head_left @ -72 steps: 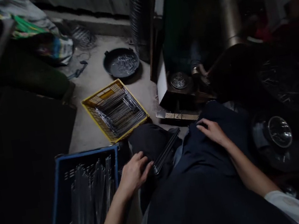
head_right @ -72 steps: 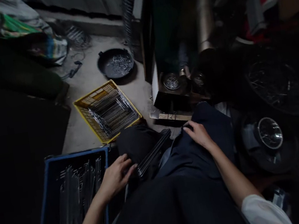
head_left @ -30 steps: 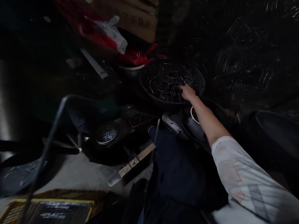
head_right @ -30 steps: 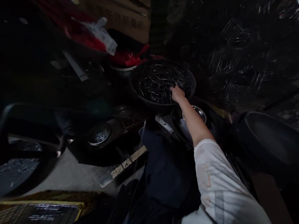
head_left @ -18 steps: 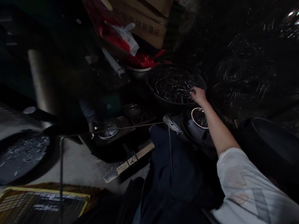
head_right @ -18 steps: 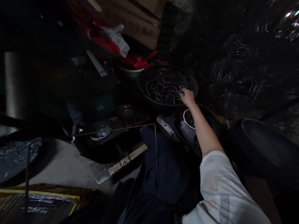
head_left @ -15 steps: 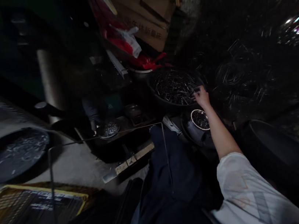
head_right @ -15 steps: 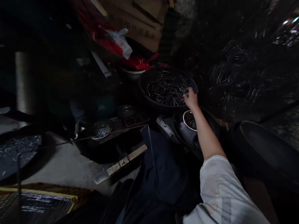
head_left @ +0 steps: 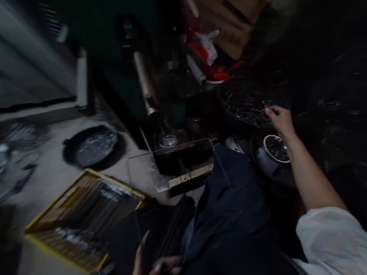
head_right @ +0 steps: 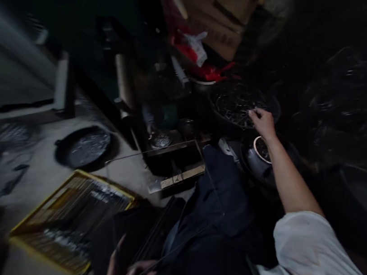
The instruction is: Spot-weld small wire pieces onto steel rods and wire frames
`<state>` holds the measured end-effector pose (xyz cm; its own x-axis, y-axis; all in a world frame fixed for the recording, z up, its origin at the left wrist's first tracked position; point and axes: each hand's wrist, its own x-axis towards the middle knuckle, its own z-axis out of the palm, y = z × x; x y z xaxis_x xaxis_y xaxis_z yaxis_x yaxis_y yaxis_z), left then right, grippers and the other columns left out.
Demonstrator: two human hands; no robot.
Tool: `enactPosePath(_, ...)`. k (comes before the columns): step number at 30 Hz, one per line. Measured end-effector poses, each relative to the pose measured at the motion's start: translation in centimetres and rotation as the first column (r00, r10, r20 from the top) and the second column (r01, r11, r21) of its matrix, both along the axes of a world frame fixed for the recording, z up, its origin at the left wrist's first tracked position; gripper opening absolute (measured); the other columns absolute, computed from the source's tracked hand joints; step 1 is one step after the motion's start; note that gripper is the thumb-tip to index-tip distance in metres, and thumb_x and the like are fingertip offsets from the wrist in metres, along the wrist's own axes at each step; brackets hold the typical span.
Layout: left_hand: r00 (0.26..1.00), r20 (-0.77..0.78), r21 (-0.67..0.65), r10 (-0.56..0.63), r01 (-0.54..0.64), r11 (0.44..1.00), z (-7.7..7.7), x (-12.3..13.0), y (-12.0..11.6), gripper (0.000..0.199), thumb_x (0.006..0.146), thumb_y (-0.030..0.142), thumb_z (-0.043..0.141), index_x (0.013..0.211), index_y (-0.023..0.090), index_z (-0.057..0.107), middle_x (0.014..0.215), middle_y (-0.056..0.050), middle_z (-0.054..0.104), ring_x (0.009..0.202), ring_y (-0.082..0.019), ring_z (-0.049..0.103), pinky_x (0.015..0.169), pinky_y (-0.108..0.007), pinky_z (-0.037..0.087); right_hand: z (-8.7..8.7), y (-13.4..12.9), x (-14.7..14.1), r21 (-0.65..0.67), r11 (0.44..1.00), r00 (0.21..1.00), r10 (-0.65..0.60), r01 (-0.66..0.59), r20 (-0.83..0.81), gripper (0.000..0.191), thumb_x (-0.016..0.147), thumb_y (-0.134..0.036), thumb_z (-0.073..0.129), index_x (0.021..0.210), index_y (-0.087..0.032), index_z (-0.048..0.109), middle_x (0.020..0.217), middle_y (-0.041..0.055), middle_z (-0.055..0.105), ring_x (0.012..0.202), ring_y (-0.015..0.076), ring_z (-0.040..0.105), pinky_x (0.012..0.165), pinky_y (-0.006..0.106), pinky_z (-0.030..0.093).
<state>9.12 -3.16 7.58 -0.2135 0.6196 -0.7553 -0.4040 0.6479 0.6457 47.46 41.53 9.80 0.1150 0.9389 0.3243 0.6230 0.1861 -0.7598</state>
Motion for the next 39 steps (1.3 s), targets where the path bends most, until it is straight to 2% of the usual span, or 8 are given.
enactPosePath(3,0.993,0.113,0.136,0.019,-0.034,0.99,-0.8,0.4,0.2,0.095,0.081,0.051,0.067,0.153,0.037,0.006,0.098,-0.008,0.076,0.083,-0.025,0.071,0.071,-0.032,0.05,-0.7,-5.3,-7.6,-0.094,0.938,0.927,0.307,-0.333,-0.216,0.033,0.084,-0.053,0.063,0.086,-0.02,0.065,0.074,0.0025,0.066,0.064,0.0178,0.063,0.051,0.025,0.049)
enactPosePath(5,0.985,0.172,0.192,0.013,-0.047,0.98,-2.0,0.7,0.1,0.095,0.084,0.049,0.064,0.153,0.036,-0.001,0.1,-0.01,0.075,0.084,-0.026,0.071,0.07,-0.033,0.049,-2.3,-9.2,-13.0,-0.173,0.855,0.821,0.383,-0.488,-0.424,0.033,0.083,-0.054,0.066,0.083,-0.021,0.061,0.072,0.0011,0.065,0.063,0.0173,0.065,0.052,0.025,0.051)
enactPosePath(8,0.97,0.242,0.25,-0.01,-0.053,0.967,-4.0,1.6,-0.2,0.099,0.085,0.048,0.064,0.152,0.037,-0.007,0.101,-0.01,0.074,0.087,-0.028,0.071,0.072,-0.036,0.049,-5.6,-13.0,-20.0,-0.372,0.706,0.694,0.234,-0.603,-0.681,0.034,0.082,-0.052,0.069,0.087,-0.022,0.054,0.074,0.0007,0.068,0.059,0.0176,0.068,0.048,0.023,0.049)
enactPosePath(11,0.953,0.298,0.302,-0.058,-0.036,0.952,-5.8,2.8,-0.5,0.102,0.084,0.049,0.065,0.151,0.038,-0.011,0.1,-0.009,0.075,0.09,-0.029,0.071,0.076,-0.038,0.047,-8.4,-13.8,-24.4,-0.493,0.64,0.663,0.035,-0.589,-0.748,0.027,0.087,-0.04,0.068,0.086,-0.022,0.048,0.076,0.0013,0.07,0.064,0.0171,0.071,0.047,0.019,0.049)
enactPosePath(15,0.943,0.306,0.372,-0.13,0.007,0.928,-7.3,3.8,-0.7,0.103,0.086,0.051,0.061,0.151,0.031,-0.017,0.102,-0.013,0.075,0.089,-0.029,0.071,0.083,-0.044,0.047,-10.0,-13.3,-27.1,-0.521,0.669,0.632,-0.099,-0.53,-0.769,0.02,0.087,-0.029,0.069,0.089,-0.021,0.05,0.08,0.0001,0.071,0.067,0.015,0.072,0.046,0.017,0.048)
enactPosePath(19,0.935,0.341,0.379,-0.098,-0.041,0.925,-8.4,3.9,-0.9,0.105,0.083,0.052,0.062,0.151,0.032,-0.016,0.098,-0.011,0.075,0.084,-0.03,0.071,0.084,-0.048,0.046,-10.3,-13.7,-28.6,-0.461,0.745,0.595,-0.107,-0.483,-0.796,0.028,0.079,-0.032,0.076,0.091,-0.021,0.053,0.084,-0.0011,0.07,0.065,0.0136,0.071,0.043,0.015,0.046)
enactPosePath(27,0.931,0.356,0.422,-0.077,-0.086,0.903,-9.5,3.9,-0.8,0.107,0.08,0.053,0.064,0.15,0.037,-0.015,0.091,-0.007,0.075,0.076,-0.03,0.07,0.079,-0.05,0.047,-10.5,-13.3,-30.8,-0.396,0.87,0.683,-0.098,-0.295,-0.724,0.038,0.063,-0.047,0.078,0.079,-0.02,0.055,0.067,-0.0037,0.065,0.047,0.0089,0.056,0.036,0.016,0.033)
enactPosePath(39,0.925,0.369,0.472,-0.096,-0.097,0.876,-9.2,4.5,0.3,0.1,0.085,0.047,0.059,0.148,0.037,-0.018,0.097,-0.012,0.076,0.081,-0.03,0.071,0.078,-0.047,0.048,-8.3,-11.7,-30.6,-0.305,0.904,0.715,0.001,-0.299,-0.699,0.042,0.057,-0.049,0.08,0.076,-0.022,0.053,0.057,-0.0076,0.054,0.046,0.0104,0.047,0.038,0.02,0.031)
